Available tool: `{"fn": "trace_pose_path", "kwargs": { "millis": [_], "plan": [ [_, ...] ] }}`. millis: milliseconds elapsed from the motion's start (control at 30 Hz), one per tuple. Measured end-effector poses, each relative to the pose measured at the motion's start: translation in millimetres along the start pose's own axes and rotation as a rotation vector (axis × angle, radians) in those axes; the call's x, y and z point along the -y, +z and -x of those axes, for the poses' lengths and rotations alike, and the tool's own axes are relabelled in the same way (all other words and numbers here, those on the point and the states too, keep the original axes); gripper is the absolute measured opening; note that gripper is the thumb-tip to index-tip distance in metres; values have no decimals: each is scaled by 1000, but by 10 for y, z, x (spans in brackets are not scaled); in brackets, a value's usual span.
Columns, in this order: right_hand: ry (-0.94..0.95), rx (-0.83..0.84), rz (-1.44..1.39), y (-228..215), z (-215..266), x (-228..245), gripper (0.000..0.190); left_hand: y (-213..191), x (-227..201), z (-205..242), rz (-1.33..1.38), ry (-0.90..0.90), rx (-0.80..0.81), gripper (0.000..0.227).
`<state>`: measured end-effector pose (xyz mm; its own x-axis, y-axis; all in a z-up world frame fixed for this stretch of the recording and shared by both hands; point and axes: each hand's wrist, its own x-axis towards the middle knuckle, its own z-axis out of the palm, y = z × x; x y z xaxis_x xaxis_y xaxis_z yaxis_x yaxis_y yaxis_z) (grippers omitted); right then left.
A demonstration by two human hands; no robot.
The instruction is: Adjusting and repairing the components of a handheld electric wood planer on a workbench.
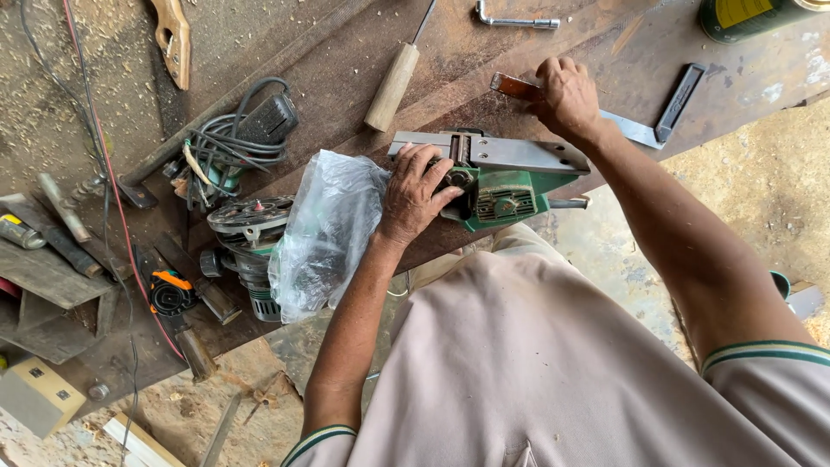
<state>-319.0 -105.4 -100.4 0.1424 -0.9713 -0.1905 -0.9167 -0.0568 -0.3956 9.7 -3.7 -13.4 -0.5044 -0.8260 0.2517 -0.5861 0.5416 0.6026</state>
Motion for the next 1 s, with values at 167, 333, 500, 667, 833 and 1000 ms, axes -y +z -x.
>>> {"fn": "trace_pose_path", "kwargs": {
  "millis": [167,333,500,667,833,1000],
  "plan": [
    [1,68,12,57,-53,-79,39,-2,-51,-2,-19,2,-6,54],
    [-80,77,-147,-304,59,194,23,-60,-75,-55,-34,-1,10,51],
    [-423,-25,-178,-746,356,772,47,-48,-73,-42,-61,30,-4,50],
    [-370,55,6,-925,704,1214,32,-16,-46,-24,-54,51,-9,48],
    [-376,40,39,-776,845,1311,31,19,-23,1,-47,44,-29,50],
    [-298,18,37,-639,839,1295,33,5,-44,-26,-32,43,-32,51]
  ]
}}
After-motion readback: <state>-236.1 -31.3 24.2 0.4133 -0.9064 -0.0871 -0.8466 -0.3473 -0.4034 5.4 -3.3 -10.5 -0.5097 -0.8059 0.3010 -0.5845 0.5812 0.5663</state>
